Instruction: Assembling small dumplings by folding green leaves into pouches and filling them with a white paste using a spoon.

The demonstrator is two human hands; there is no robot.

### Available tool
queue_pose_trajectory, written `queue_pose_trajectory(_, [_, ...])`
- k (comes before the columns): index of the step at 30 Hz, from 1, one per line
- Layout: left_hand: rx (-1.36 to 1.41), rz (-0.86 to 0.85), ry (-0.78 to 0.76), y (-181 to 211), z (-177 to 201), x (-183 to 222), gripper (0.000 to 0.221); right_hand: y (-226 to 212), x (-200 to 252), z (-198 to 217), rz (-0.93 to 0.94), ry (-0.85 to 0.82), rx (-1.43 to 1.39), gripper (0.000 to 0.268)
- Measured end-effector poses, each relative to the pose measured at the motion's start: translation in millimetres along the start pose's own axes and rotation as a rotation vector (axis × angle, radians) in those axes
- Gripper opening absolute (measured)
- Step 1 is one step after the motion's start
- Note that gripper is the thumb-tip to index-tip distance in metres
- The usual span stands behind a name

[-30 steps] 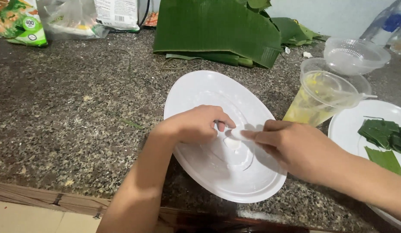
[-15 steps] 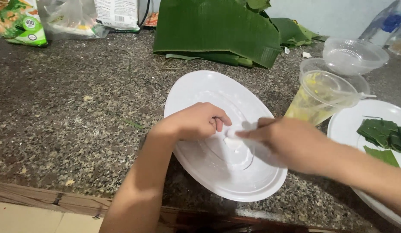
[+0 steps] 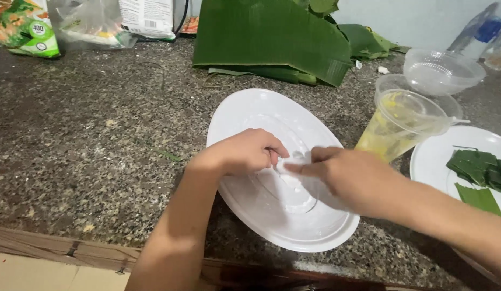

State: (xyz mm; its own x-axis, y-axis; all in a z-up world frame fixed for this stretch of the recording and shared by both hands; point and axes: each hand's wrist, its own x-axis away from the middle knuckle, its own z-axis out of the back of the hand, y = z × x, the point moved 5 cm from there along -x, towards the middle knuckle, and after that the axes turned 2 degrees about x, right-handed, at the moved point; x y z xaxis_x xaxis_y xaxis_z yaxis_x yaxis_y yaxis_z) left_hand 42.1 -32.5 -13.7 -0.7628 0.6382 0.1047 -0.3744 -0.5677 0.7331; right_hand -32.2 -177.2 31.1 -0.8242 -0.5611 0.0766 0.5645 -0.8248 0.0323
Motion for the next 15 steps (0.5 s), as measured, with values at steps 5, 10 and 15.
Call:
queue_pose_trajectory(5, [0.007,-0.009,0.003,-2,1,-4,0.045,-2,10,-1,-0.036,-0.053,0.132,0.046])
queue_pose_trajectory(10, [-0.038,-0.157,-0.136,19,-6,8,0.015,21,14,-6,-0.221,-0.197,0.137,0.084])
queue_pose_trajectory(15, [-0.099,-0.005,-0.168,21,-10,7,0.072,38,16,-23,-0.149,-0.173,0.098,0.058])
